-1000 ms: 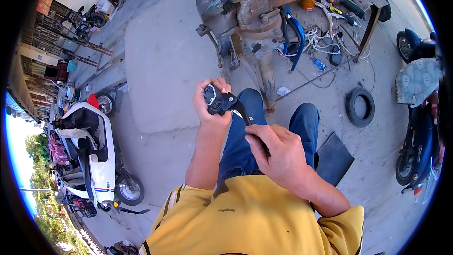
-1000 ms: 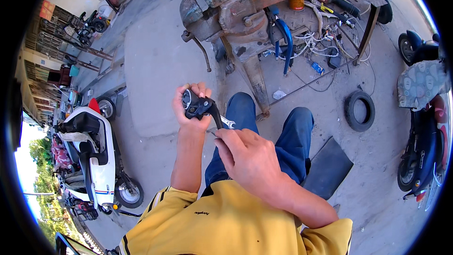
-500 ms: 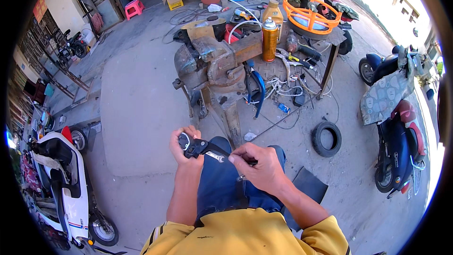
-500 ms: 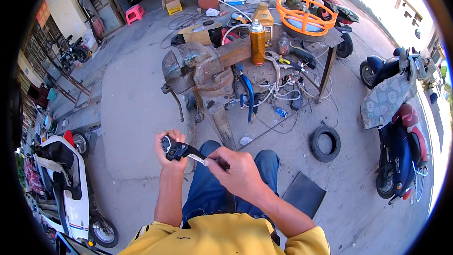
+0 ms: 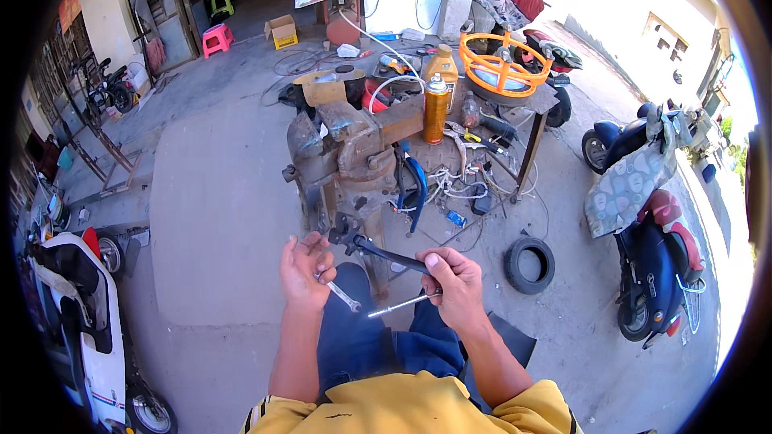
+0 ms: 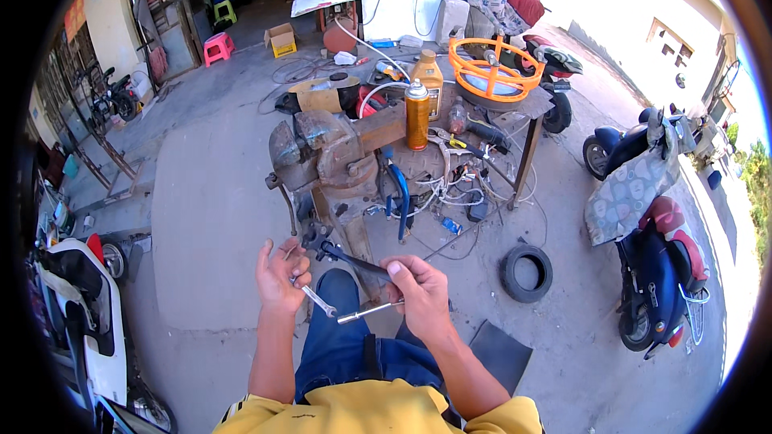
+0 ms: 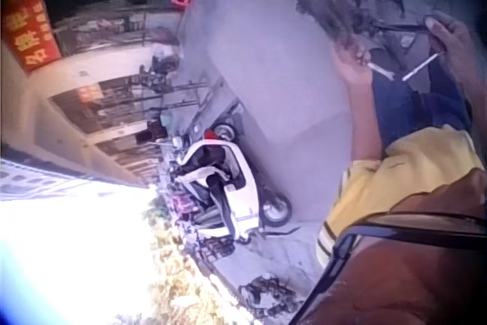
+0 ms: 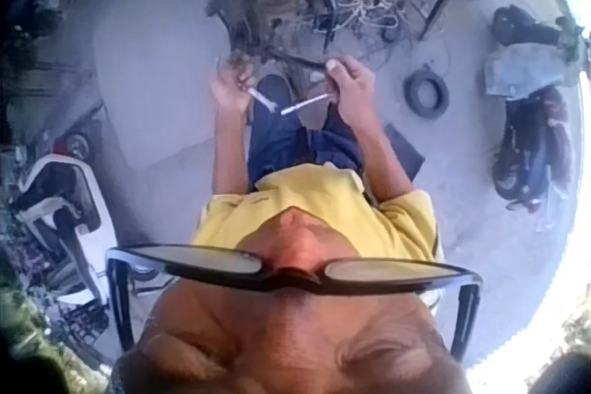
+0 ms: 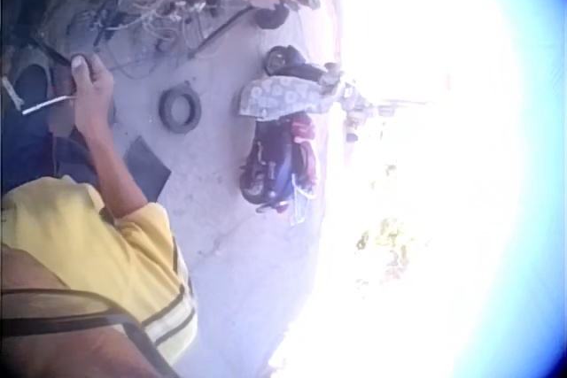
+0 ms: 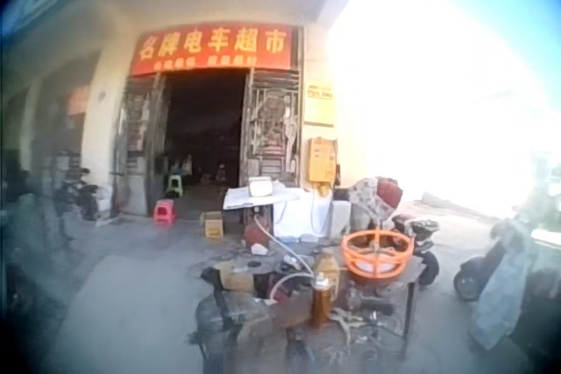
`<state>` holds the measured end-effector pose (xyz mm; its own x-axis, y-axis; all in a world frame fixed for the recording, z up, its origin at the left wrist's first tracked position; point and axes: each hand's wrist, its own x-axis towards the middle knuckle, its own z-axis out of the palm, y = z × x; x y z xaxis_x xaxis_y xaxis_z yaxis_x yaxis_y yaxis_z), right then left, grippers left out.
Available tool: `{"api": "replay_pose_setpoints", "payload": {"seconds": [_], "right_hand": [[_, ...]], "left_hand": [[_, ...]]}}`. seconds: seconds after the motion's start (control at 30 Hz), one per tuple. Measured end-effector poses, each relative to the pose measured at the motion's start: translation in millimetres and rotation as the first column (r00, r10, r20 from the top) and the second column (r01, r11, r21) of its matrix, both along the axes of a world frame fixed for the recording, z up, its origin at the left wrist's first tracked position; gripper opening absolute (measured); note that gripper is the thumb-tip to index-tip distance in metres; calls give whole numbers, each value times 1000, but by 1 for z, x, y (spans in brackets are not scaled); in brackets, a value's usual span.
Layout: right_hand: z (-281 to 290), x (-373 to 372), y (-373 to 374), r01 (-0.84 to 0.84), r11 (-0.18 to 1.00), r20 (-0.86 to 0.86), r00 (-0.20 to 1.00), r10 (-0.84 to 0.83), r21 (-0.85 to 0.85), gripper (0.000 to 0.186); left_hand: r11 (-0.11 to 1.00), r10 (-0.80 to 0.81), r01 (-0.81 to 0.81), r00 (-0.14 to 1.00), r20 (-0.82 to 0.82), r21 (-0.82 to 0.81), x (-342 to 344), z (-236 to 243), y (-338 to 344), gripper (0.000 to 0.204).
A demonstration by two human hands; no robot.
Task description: The person retrieves a small black component and a cable from a cluttered shelf, then sits at a workbench and uses a screwdriver to adjust and assemble the parts. The person repeatedly tightens and repositions the component while handling the cable.
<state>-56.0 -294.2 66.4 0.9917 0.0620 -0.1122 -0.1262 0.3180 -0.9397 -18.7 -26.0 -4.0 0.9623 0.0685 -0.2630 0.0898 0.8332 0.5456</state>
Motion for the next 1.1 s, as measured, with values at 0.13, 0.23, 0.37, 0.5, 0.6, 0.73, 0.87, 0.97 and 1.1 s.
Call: {"api": "replay_pose_setpoints", "payload": {"seconds": [0.13,0.23,0.37,0.5,0.6,0.73,0.87,0.97,1.1], "right_hand": [[2,-1,-5,129,964,-33,992,-125,231,32],[-5,-5,8,171,928,-25,985,-173,332,43],[-16,-9,20,231,907,-15,970,-242,352,52],[-27,-4,24,178,920,-33,983,-178,349,49],[-40,-7,37,174,947,-2,984,-180,272,42],[-71,-15,47,84,993,20,996,-85,81,29],[-78,-20,52,-36,998,-44,998,34,-56,28],[-80,-25,51,-85,991,-68,995,78,-106,28],[-77,-27,49,-157,975,-83,986,145,-158,31]], "left_hand": [[987,47,-49,999,-12,-152,1,-6,9,41],[986,-6,8,1000,11,-168,-4,-6,4,41],[966,-212,213,977,20,-149,-21,-5,-19,46],[939,-186,195,981,58,-282,-32,-5,-32,42],[899,-70,92,995,69,-428,-30,-7,-39,36],[860,10,75,986,164,-505,-26,3,-39,29],[926,61,33,970,236,-377,-27,15,-43,22],[969,143,-85,958,249,-231,-30,16,-51,17],[975,218,-197,940,262,-105,-24,10,-64,14]]}}
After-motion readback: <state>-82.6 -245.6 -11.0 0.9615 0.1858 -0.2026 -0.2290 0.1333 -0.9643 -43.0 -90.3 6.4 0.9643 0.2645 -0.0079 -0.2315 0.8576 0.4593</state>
